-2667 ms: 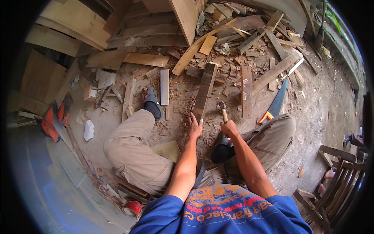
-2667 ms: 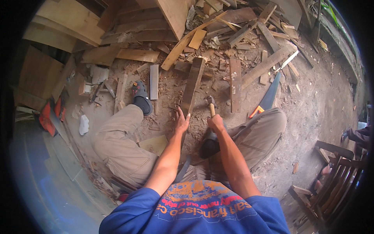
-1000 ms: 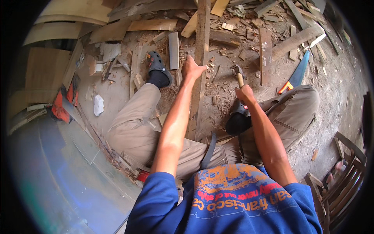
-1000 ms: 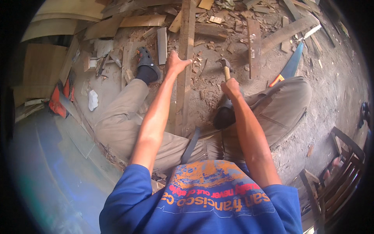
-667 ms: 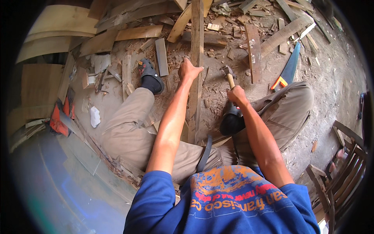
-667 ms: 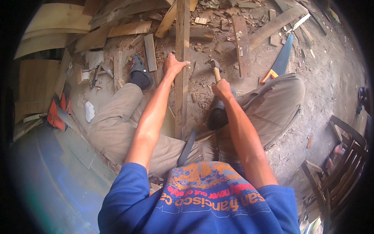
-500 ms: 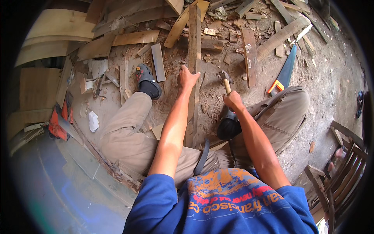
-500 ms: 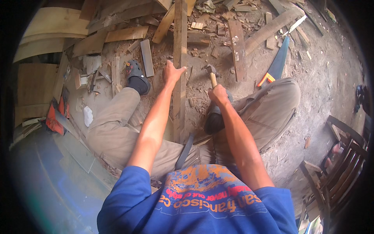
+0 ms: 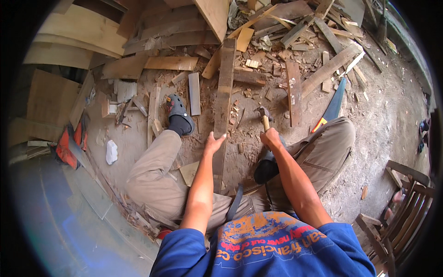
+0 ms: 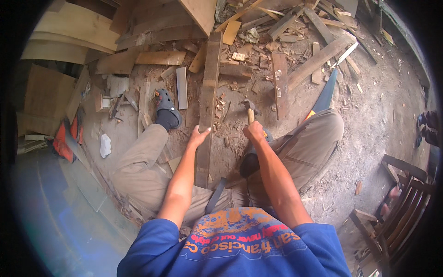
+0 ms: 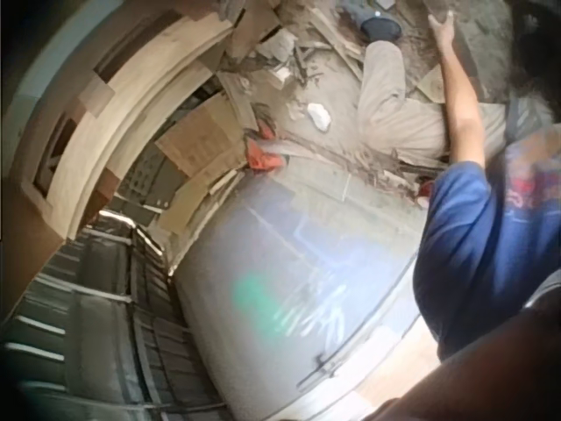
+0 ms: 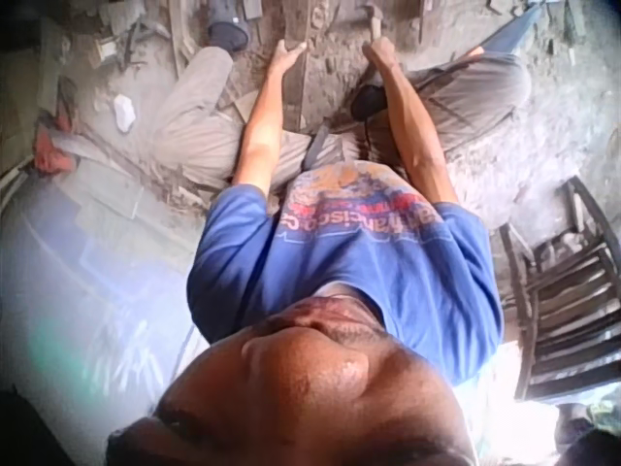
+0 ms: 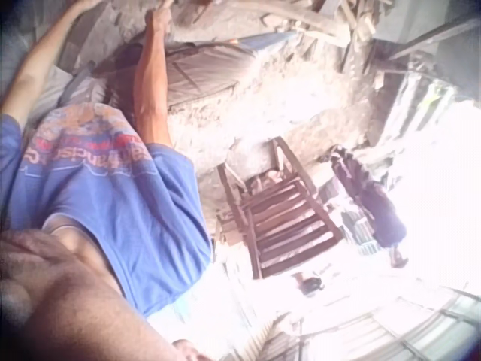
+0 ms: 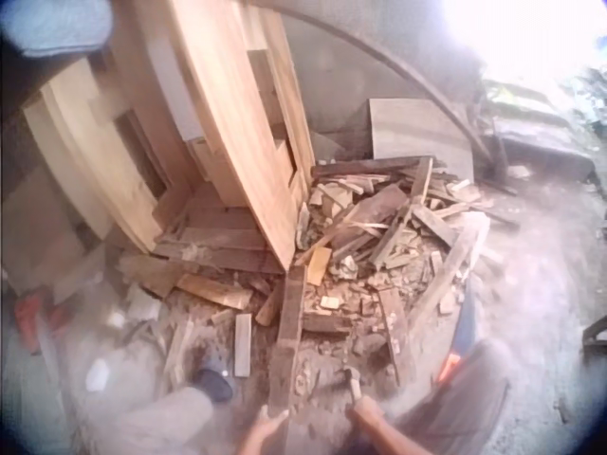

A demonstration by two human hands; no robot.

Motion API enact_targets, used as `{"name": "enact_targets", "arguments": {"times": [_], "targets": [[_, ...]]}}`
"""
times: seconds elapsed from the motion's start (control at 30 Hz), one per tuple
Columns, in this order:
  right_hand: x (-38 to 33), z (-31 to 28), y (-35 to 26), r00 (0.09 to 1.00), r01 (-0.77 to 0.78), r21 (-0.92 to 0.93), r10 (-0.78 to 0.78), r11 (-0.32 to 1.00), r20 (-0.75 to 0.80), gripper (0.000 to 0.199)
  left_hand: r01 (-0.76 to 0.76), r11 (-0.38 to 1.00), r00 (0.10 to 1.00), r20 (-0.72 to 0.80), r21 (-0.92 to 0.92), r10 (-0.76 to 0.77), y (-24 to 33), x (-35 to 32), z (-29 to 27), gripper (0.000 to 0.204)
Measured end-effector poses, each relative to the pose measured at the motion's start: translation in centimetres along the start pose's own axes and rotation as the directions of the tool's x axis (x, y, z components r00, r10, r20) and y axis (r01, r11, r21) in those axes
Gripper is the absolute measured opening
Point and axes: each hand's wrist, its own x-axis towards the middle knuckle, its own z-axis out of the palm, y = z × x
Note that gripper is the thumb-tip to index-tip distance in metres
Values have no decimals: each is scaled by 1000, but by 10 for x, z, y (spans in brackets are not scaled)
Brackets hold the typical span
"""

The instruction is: The person sits on the ground and uses a hammer to repeatedly strike and break a long wooden plank into smaller pieces. The person picks up the plank, positions it on the ground, and strikes it until it breaks, then handles the resulting fragments.

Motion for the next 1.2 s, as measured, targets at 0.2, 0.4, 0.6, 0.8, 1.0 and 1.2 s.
{"name": "enact_targets", "arguments": {"times": [0.2, 0.4, 0.6, 0.8, 1.0, 1.2], "targets": [[-17, -22, 7, 996, 83, -55, -81, 995, 40, 34, 160, 982, 972, 190, -102, -138, -12, 21, -10, 109], [-27, -27, 11, 993, 114, -148, -115, 982, 5, 36, 143, 990, 987, 71, -7, -142, 15, 15, 10, 120], [-23, -24, 16, 990, 136, -126, -132, 983, 39, 33, 21, 999, 990, -141, 36, -16, 56, 4, 29, 109], [-9, -13, 30, 981, 174, -144, -184, 974, -55, 43, -33, 982, 965, -252, 186, 80, 100, 2, 36, 100], [-22, -26, 14, 994, 112, -93, -112, 989, 11, 39, -186, 938, 965, -123, 293, 230, 77, 24, 50, 98], [-26, -26, -3, 998, 32, -45, -30, 998, 47, 40, -220, 974, 974, 67, 59, 216, 60, 7, 15, 51]]}}
